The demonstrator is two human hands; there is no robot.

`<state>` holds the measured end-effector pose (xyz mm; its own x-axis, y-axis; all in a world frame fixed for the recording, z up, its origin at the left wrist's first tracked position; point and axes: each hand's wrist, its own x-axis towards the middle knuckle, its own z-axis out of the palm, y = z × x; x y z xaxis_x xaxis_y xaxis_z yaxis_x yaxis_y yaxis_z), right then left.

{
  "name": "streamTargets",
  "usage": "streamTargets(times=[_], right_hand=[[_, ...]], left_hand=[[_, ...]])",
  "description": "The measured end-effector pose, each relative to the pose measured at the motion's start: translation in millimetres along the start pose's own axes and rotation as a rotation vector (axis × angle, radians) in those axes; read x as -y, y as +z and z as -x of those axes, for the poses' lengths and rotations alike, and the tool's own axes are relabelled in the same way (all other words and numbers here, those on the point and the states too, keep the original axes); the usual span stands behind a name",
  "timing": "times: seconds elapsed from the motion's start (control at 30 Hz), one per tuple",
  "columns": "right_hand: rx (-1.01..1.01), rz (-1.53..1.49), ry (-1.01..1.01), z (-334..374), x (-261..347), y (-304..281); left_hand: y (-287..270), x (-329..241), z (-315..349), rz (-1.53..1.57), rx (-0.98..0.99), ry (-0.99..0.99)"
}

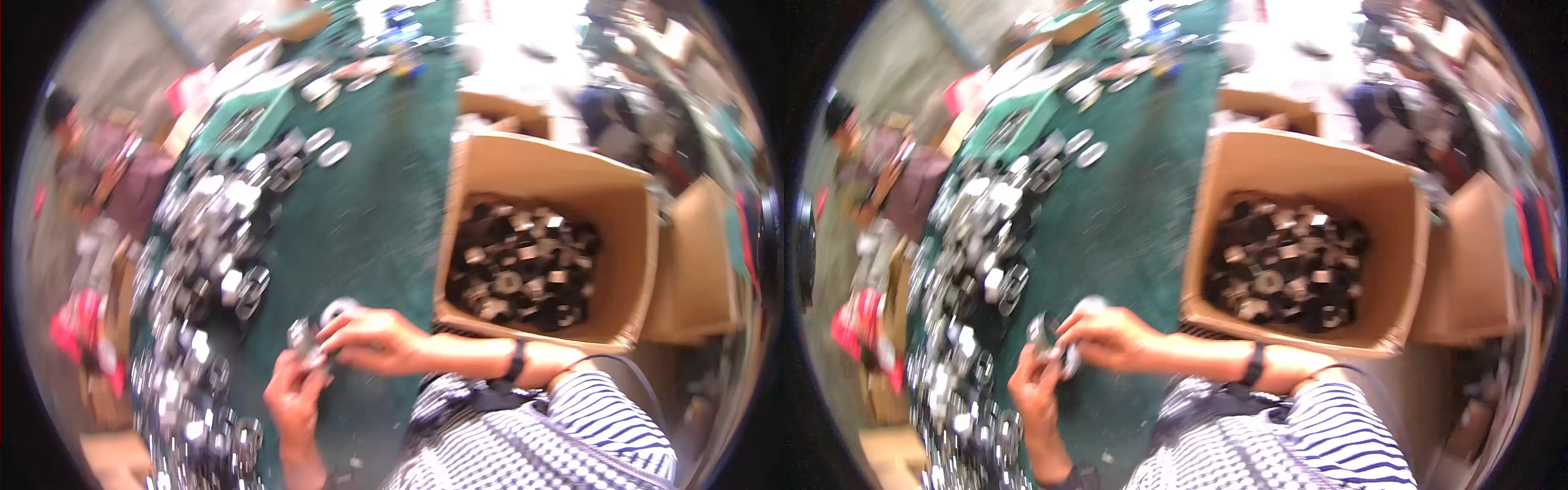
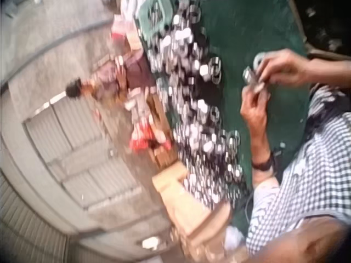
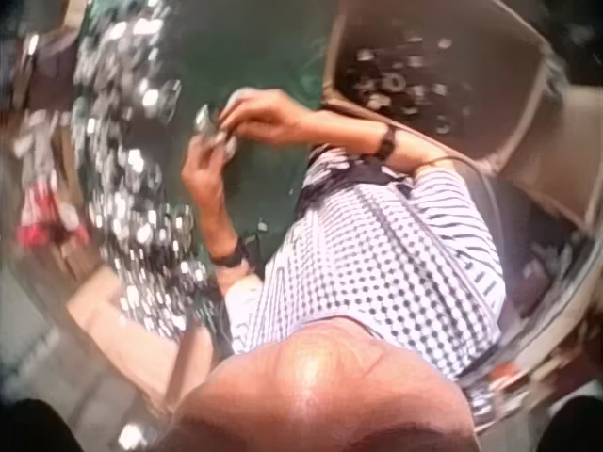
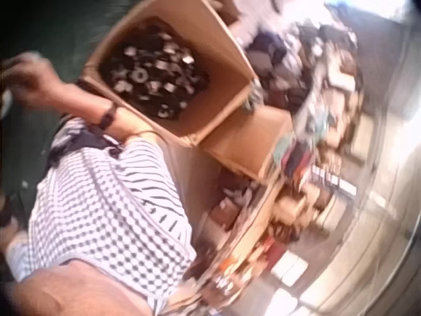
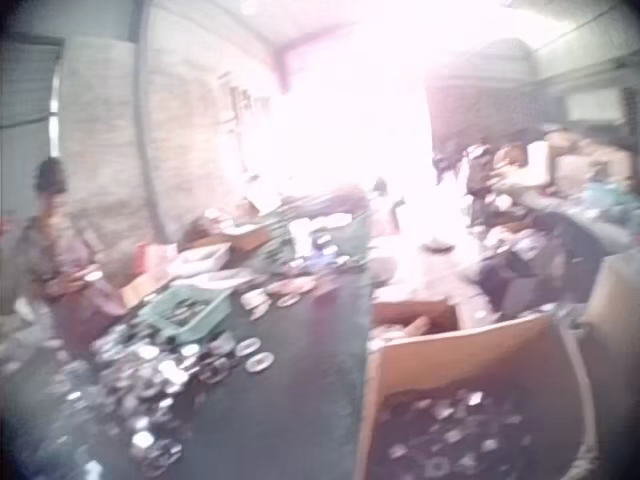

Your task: The person assembles mechanical components by fitting rubber rings, metal inserts, and clamps into cylindrical metal casings by hand and placing the completed parts into a cardboard box.

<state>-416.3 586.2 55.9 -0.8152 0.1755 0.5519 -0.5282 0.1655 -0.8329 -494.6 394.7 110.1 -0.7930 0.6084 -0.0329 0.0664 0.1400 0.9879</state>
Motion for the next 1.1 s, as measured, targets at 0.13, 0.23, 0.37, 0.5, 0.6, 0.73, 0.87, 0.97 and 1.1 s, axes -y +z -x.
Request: streamTargets(times=[0.13, 0.23, 0.37, 0.5, 0.6, 0.73, 0.87, 0.97, 1.1], right_hand=[[-0.044, -0.13, 0.076, -8.4, 9.2, -0.1], [0.015, -0.56, 0.381, -10.7, 16.5, 10.8], [0.016, -0.822, 0.558, -20.6, 21.0, 17.9], [-0.018, -0.801, 0.511, -15.1, 8.8, 29.4], [0.034, -0.236, 0.18, -12.0, 2.5, 23.8], [0.059, -0.004, 0.114, -10.4, 3.7, 21.8], [0.041, 0.141, 0.032, -6.9, -1.8, 22.6], [0.025, 0.14, 0.005, -8.6, -5.4, 19.8], [0.075, 0.036, 0.06, -10.7, 2.8, 18.2]], left_hand=[[-3.9, 8.4, 1.0, -0.107, 0.014, 0.229], [-4.7, 4.4, 7.1, -0.12, -0.027, 0.249], [-7.3, 6.6, 6.8, -0.311, 0.001, 0.356], [-7.0, 3.6, 1.8, -0.412, 0.0, 0.433], [-10.4, 1.5, -0.9, -0.338, 0.012, 0.345], [-4.2, -14.3, -4.3, 0.072, 0.038, 0.081], [0.1, -14.4, -5.1, 0.259, 0.066, -0.016], [1.9, -11.4, -3.3, 0.233, 0.032, 0.011], [0.5, -15.0, -1.0, 0.24, -0.023, -0.076]])
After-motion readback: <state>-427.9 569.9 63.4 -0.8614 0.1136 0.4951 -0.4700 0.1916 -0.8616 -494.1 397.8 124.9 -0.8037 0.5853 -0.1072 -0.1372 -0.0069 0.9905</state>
